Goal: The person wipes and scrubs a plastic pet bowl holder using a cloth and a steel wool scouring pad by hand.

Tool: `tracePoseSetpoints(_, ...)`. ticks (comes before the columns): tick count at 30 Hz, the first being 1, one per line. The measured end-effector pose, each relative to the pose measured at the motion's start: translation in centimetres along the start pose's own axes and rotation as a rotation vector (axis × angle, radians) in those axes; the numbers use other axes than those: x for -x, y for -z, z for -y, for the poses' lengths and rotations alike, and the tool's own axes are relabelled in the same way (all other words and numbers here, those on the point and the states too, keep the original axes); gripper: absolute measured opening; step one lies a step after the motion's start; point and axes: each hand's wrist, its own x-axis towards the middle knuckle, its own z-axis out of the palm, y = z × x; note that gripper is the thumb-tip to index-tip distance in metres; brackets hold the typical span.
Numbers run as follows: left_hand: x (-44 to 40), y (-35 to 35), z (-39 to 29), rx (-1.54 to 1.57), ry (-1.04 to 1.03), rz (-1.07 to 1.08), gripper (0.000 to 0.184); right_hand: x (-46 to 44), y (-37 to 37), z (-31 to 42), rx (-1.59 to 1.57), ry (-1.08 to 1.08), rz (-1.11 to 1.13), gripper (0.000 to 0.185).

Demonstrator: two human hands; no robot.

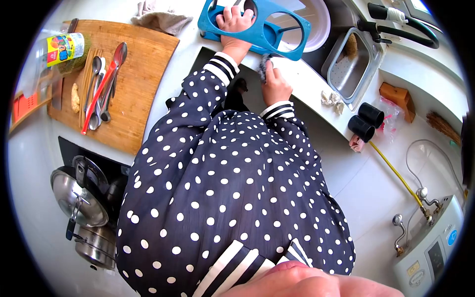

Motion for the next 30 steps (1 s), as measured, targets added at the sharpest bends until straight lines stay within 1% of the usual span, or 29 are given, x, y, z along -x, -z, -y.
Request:
tracePoseSetpoints(2,0.0,-0.1,0.0,-0.001,0.004,-0.002,0.039,-0.4,0.3,0.3,0.006,0.049,-0.038,0.048)
tracePoseSetpoints(4,0.2,-0.1,0.1,0.003,-0.003,-0.015,0.039,-2.3,0.6,0.9,0.062,0.058,-0.054,0.045)
tracePoseSetpoints(5,0.0,-0.1,0.1,0.005,-0.008,-0.029,0.039,-2.8,-0.2,0.6,0.121,0.019,-0.002,0.043)
tracePoseSetpoints(6,0.1,0.0,0.0,0.015,-0.006,-0.044,0.032,-2.4,-0.8,0.3,0.085,0.015,-0.020,0.046)
tracePoseSetpoints(8,-0.1,-0.1,-0.1,0.038,0.006,-0.090,0.018,-1.0,-1.1,0.2,0.082,-0.038,0.040,0.051)
tracePoseSetpoints(10,0.0,-0.1,-0.1,0.013,0.004,-0.081,0.019,-0.3,-0.6,0.3,-0.009,-0.127,0.089,0.061)
tracePoseSetpoints(12,-0.1,-0.3,-0.1,0.004,0.002,-0.085,0.019,-0.7,-0.9,0.4,-0.081,-0.047,-0.009,0.061)
tracePoseSetpoints(14,-0.1,-0.4,-0.1,0.048,0.007,-0.078,0.020,-1.7,-1.1,0.6,-0.091,-0.032,-0.039,0.060)
tracePoseSetpoints(15,-0.3,-0.3,-0.1,0.043,0.008,-0.096,0.020,-1.5,-1.2,0.2,-0.065,-0.044,-0.015,0.058)
tracePoseSetpoints(16,-0.4,-0.3,0.1,0.012,0.005,-0.081,0.029,-0.8,-1.6,-0.7,-0.050,-0.036,-0.057,0.056)
tracePoseSetpoints(18,-0.2,-0.3,0.0,-0.038,0.000,-0.039,0.046,0.3,-1.0,-2.3,-0.047,-0.109,-0.053,0.056)
tracePoseSetpoints(19,-0.2,-0.2,0.0,-0.005,0.007,-0.024,0.048,0.3,-0.2,-2.8,-0.057,-0.075,-0.043,0.054)
tracePoseSetpoints(22,-0.2,0.5,-0.1,0.011,0.010,0.048,0.047,-1.1,0.8,-1.8,-0.118,0.182,-0.135,0.043)
tracePoseSetpoints(23,-0.2,0.4,0.0,0.041,0.001,0.073,0.052,-1.9,0.7,-1.0,-0.117,0.185,-0.120,0.043)
tracePoseSetpoints(24,-0.1,0.6,-0.1,0.042,0.004,0.057,0.054,-2.1,0.0,-1.1,-0.065,0.098,-0.077,0.045)
tracePoseSetpoints(27,-0.2,0.7,0.0,0.027,0.007,0.021,0.063,-0.9,-0.3,-1.5,-0.076,-0.007,-0.054,0.048)
tracePoseSetpoints(30,-0.1,0.5,0.1,0.011,-0.011,-0.002,0.060,-0.3,0.4,-2.2,-0.094,-0.109,-0.044,0.050)
